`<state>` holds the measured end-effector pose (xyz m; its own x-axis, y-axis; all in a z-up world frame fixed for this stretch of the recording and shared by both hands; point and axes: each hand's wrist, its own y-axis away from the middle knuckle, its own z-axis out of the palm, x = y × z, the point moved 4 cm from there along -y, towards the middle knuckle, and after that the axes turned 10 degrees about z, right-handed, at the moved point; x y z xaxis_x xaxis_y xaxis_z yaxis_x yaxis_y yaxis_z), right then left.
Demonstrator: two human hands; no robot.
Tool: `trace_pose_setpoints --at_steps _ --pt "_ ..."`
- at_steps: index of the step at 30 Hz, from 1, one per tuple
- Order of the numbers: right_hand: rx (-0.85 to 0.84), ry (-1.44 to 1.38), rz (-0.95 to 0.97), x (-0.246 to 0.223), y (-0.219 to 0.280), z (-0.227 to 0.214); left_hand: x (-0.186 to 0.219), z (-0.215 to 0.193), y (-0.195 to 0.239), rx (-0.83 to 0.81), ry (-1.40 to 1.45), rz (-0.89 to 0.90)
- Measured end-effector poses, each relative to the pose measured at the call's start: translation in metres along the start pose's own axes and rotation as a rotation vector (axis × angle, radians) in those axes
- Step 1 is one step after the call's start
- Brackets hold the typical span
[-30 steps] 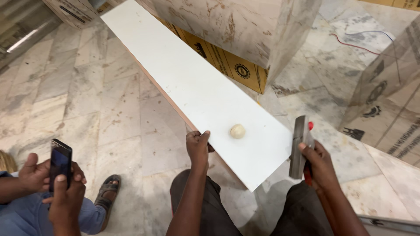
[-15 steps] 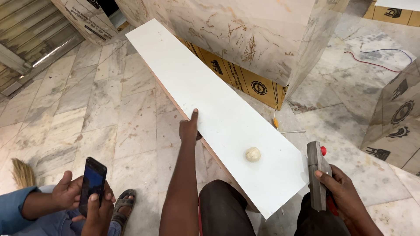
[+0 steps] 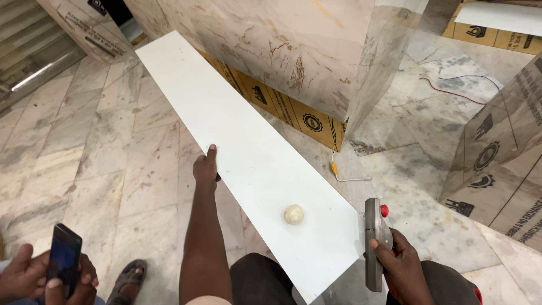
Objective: The person smooths the edge of a long white wooden plank using a hand plane. They repeatedly push the plane along the plank's edge to remove material and create a smooth finish.
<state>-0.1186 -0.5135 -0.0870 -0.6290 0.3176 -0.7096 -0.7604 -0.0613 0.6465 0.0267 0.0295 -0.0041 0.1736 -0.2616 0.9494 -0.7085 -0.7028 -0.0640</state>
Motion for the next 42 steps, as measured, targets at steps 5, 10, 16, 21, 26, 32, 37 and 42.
trace_pose_setpoints --at_steps 5,10,16,21,26,32,37,42 --pt "-0.026 -0.028 -0.048 0.016 -0.012 -0.014 0.001 -0.005 0.008 -0.014 0.056 -0.016" --pt "-0.010 0.171 -0.091 0.038 -0.019 -0.043 -0.008 -0.014 0.029 -0.057 0.082 -0.012" --pt "0.038 0.252 -0.100 0.043 -0.023 -0.053 -0.009 -0.029 0.054 -0.043 0.209 -0.003" --pt "-0.023 0.170 -0.107 0.025 -0.026 -0.035 -0.015 -0.039 0.051 0.015 0.144 -0.028" --pt "-0.081 0.122 -0.128 0.003 -0.022 0.005 -0.013 -0.056 0.030 0.128 0.084 0.001" --pt "-0.106 0.201 -0.053 -0.018 -0.016 0.071 -0.001 -0.083 0.014 0.094 0.194 -0.067" --pt "-0.192 0.227 -0.204 -0.038 -0.016 0.140 0.036 -0.099 0.009 -0.003 0.292 0.110" --pt "-0.265 0.215 -0.257 -0.052 -0.036 0.201 0.097 -0.053 0.051 0.172 -0.694 0.881"
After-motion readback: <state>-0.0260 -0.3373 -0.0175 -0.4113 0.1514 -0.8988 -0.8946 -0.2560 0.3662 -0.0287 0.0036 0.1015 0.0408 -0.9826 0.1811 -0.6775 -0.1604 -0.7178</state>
